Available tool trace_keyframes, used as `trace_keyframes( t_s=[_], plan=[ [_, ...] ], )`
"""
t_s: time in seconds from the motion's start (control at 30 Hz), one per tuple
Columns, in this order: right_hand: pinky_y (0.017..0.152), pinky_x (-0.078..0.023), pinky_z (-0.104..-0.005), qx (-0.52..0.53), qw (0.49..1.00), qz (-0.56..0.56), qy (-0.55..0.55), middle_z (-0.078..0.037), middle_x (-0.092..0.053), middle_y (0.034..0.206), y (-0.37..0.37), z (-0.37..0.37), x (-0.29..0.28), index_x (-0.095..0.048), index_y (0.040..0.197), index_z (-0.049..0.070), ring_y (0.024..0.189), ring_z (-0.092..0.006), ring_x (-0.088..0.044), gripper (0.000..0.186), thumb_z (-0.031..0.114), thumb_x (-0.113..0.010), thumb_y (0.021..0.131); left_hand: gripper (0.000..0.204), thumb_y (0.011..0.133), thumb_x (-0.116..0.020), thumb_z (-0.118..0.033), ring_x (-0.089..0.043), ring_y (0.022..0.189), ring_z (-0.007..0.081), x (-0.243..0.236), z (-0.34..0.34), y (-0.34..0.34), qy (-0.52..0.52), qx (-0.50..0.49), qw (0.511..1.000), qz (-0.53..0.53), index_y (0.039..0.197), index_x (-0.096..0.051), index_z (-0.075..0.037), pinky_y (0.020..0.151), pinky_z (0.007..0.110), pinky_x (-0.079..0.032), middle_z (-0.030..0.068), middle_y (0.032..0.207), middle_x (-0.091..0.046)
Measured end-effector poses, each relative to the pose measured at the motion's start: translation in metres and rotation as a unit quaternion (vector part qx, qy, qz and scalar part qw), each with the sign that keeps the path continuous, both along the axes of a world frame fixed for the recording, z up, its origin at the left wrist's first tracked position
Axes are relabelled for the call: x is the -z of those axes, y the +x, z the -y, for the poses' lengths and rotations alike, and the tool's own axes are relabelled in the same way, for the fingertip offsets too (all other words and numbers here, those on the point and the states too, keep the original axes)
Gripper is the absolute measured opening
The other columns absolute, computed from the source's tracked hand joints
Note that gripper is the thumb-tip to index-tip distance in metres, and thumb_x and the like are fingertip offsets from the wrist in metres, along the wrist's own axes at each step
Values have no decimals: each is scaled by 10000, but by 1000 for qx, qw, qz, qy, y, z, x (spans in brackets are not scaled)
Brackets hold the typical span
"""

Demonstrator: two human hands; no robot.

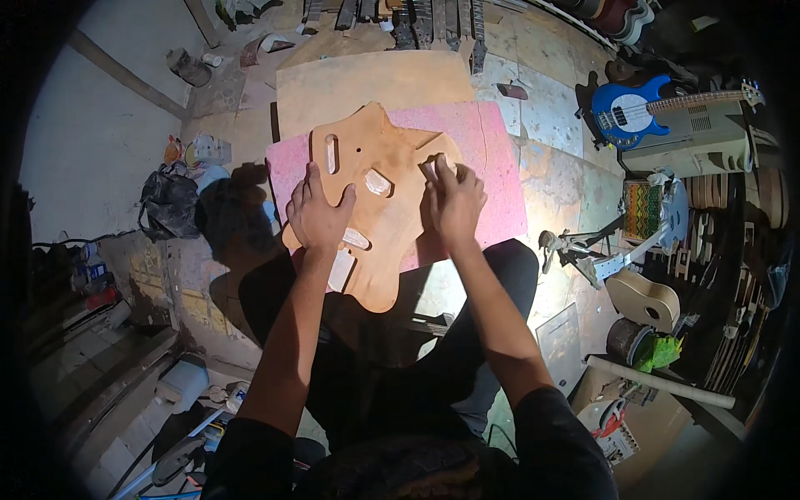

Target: The person sands the surface and edges of a wooden guitar body using a sanding block and sandpaper, moving the tool across the wood in repeated strokes.

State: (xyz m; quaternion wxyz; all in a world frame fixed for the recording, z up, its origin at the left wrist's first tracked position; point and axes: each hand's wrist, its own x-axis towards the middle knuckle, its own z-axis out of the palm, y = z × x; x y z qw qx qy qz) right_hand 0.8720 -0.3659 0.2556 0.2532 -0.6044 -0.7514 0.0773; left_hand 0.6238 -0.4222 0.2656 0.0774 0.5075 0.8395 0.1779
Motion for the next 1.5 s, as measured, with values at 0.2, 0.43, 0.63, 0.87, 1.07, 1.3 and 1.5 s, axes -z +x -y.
trace_keyframes(
  t_s=[0.2,0.43,0.63,0.87,1.07,1.3,1.5],
  plan=[
    [1002,-449,-557,-222,962,-42,-153,-245,-577,1456,-42,185,-39,-618,1532,211,1214,-435,-573,631,200,-777,922,912,888,-741,-597,-583,1371,369,11,11,-20,8,-19,999,-31,1585,-497,-64,1116,523,-442,181,1457,-663],
    [955,-466,-587,9,997,4,-70,-267,-607,1333,6,-27,-31,-614,1523,186,1160,-464,-575,562,252,-727,977,894,886,-738,-605,-588,1364,368,12,3,-7,27,-9,999,-17,1569,-522,-70,1110,525,-445,185,1416,-685],
    [1033,-440,-577,-162,974,-52,-150,-240,-590,1420,-49,162,-35,-680,1469,271,1251,-434,-569,538,188,-741,941,886,895,-737,-595,-598,1350,365,13,8,-18,24,-14,999,-34,1575,-518,-71,1096,525,-454,196,1394,-694],
    [1014,-435,-583,-3,1000,7,-17,-269,-587,1361,-13,-39,-19,-621,1495,166,1211,-459,-549,508,224,-672,993,892,912,-754,-536,-585,1372,365,5,2,-5,0,-1,1000,-12,1596,-480,-35,1127,509,-445,206,1441,-663],
    [1065,-430,-566,-160,979,-3,-125,-215,-585,1457,-47,122,-29,-715,1415,232,1318,-417,-562,475,224,-766,943,893,896,-736,-582,-594,1353,371,11,11,-21,1,-15,1000,-26,1586,-504,-65,1107,531,-448,186,1455,-661],
    [991,-446,-554,-32,999,-6,2,-261,-606,1342,-29,-56,-29,-648,1458,163,1187,-446,-569,491,198,-700,971,884,895,-739,-574,-594,1357,370,6,2,-4,11,-6,1000,-9,1580,-509,-64,1109,523,-450,182,1431,-679],
    [1009,-463,-536,-132,990,18,-51,-180,-632,1382,-63,102,-21,-715,1394,206,1258,-389,-588,466,177,-756,930,872,899,-741,-562,-597,1354,367,13,7,-21,21,-14,999,-38,1577,-513,-65,1102,524,-453,183,1426,-681]
  ],
)
